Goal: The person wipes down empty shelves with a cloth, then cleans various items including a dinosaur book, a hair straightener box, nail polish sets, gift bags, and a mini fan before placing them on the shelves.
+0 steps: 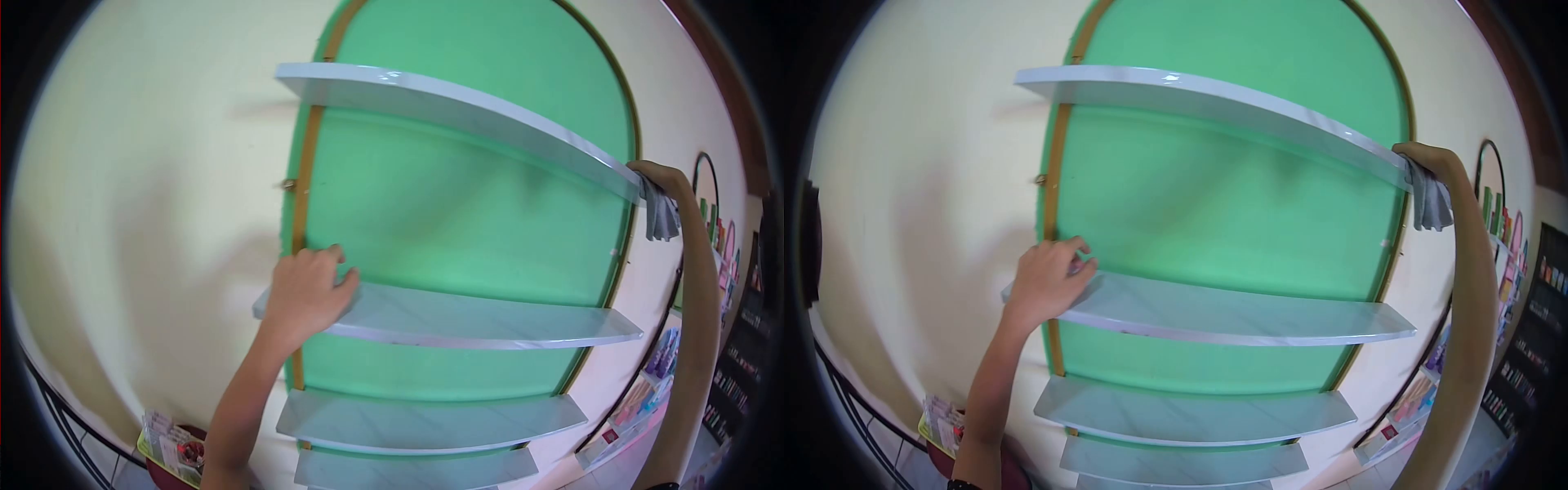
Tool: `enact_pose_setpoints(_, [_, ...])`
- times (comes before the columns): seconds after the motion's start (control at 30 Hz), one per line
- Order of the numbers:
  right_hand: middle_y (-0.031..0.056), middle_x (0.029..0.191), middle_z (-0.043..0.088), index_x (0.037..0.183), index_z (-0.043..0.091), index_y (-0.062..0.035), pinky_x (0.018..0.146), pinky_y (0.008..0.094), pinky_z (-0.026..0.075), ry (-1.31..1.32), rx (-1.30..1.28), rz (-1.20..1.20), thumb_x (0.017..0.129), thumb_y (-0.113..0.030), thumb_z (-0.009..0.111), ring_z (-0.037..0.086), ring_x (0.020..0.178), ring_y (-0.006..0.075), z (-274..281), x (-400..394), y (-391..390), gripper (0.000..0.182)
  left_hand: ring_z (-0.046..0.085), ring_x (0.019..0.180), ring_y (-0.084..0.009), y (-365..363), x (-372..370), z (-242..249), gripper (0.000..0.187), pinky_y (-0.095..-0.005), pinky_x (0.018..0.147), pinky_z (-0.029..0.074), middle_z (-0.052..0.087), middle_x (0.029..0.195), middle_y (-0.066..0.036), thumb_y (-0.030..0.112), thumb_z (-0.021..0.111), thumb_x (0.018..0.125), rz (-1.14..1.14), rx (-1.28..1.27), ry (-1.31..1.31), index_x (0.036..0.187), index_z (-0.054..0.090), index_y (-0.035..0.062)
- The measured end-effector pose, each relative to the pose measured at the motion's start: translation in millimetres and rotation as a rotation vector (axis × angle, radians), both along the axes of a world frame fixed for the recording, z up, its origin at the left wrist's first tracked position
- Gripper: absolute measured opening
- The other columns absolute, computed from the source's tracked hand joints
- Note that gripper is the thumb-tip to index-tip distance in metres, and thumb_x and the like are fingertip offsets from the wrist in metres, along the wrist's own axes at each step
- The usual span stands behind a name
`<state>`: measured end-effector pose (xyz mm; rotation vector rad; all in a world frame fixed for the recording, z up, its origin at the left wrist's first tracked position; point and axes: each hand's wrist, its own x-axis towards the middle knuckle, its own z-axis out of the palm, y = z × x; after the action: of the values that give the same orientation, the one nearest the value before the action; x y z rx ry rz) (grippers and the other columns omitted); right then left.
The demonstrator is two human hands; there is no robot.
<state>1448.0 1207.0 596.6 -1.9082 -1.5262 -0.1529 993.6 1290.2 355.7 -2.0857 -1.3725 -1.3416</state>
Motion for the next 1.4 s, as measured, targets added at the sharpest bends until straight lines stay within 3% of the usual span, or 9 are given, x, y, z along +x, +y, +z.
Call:
enact_pose_setpoints(0.13, [0.0023,0.070,0.052,0.082,0.054,-0.0086,0.055,0.0238,0.040,-0.019,0.092,0.153,0.077,-0.040,0.044,0.046,0.059,0.0085,-7.2,-79.7,5.6,0.033,0.055,0.062,-0.0261,-5.3,1.8,5.2,0.024,-0.0351,0.062,0.042,0.057,0.063,-0.012,0.022,0.051,0.073,-0.021,-0.114,0.005,0.082,0.057,0.0009])
enact_pose_setpoints(0.27, [0.0060,0.079,0.054,0.093,0.054,-0.0072,0.058,0.0238,0.042,-0.129,-0.050,0.261,0.079,-0.040,0.042,0.048,0.063,0.0079,-7.1,-179.1,5.3,0.038,0.055,0.061,-0.0263,-0.5,0.7,2.6,0.024,-0.0353,0.062,0.041,0.057,0.062,-0.012,0.022,0.051,0.073,-0.005,-0.097,0.033,0.082,0.057,0.0005])
enact_pose_setpoints(0.33, [0.0058,0.080,0.054,0.095,0.053,-0.0083,0.057,0.0242,0.042,-0.175,-0.053,0.322,0.079,-0.041,0.041,0.047,0.063,0.0080,-5.8,-213.4,15.4,0.039,0.051,0.052,-0.0318,7.0,-0.2,-3.6,0.027,-0.0396,0.054,0.040,0.051,0.054,-0.017,0.022,0.050,0.072,-0.075,0.136,0.013,0.060,0.047,-0.0019])
enact_pose_setpoints(0.37, [0.0057,0.082,0.054,0.098,0.053,-0.0095,0.056,0.0246,0.041,-0.219,-0.052,0.373,0.078,-0.042,0.041,0.047,0.063,0.0081,-3.9,-229.0,20.3,0.040,0.051,0.052,-0.0318,5.2,-1.1,-2.7,0.027,-0.0396,0.054,0.040,0.051,0.054,-0.017,0.022,0.050,0.072,-0.062,0.137,0.012,0.060,0.047,-0.0019])
enact_pose_setpoints(0.43, [0.0027,0.080,0.054,0.098,0.054,-0.0118,0.055,0.0242,0.040,-0.260,-0.022,0.360,0.077,-0.045,0.040,0.046,0.062,0.0079,0.0,-258.1,37.2,0.042,0.054,0.059,-0.0276,2.0,-0.5,-0.6,0.025,-0.0369,0.060,0.040,0.056,0.061,-0.013,0.022,0.050,0.073,-0.018,0.013,0.053,0.081,0.057,-0.0011])
enact_pose_setpoints(0.7, [0.0008,0.081,0.055,0.090,0.056,-0.0150,0.057,0.0283,0.036,-0.295,-0.002,0.630,0.068,-0.052,0.046,0.047,0.064,0.0125,7.8,-361.6,74.3,0.043,0.052,0.054,-0.0278,-0.6,0.1,1.6,0.025,-0.0366,0.058,0.040,0.052,0.053,-0.013,0.021,0.051,0.073,-0.002,-0.007,0.054,0.077,0.057,-0.0021])
enact_pose_setpoints(1.1, [0.0061,0.081,0.056,0.103,0.052,-0.0081,0.053,0.0214,0.043,-0.294,-0.031,0.645,0.071,-0.054,0.044,0.052,0.058,0.0086,2.2,-342.1,55.4,0.057,0.050,0.052,-0.0288,-1.5,-1.4,3.2,0.025,-0.0370,0.055,0.039,0.049,0.050,-0.014,0.021,0.051,0.073,-0.014,-0.033,0.051,0.064,0.054,-0.0021])
enact_pose_setpoints(1.3, [0.0036,0.077,0.057,0.099,0.054,-0.0085,0.051,0.0227,0.041,-0.346,0.001,0.716,0.071,-0.053,0.045,0.050,0.055,0.0078,4.1,-371.2,70.8,0.053,0.052,0.056,-0.0301,5.1,-0.6,-1.6,0.025,-0.0371,0.057,0.040,0.051,0.052,-0.015,0.023,0.051,0.073,-0.008,0.029,0.010,0.065,0.056,-0.0012])
enact_pose_setpoints(1.4, [0.0024,0.067,0.054,0.087,0.056,-0.0101,0.048,0.0238,0.039,-0.293,-0.006,0.774,0.071,-0.051,0.046,0.048,0.053,0.0090,-12.5,-363.3,44.6,0.045,0.053,0.059,-0.0314,6.6,-3.2,-4.6,0.024,-0.0372,0.059,0.041,0.053,0.056,-0.015,0.023,0.052,0.073,0.013,0.062,-0.017,0.067,0.057,0.0002])
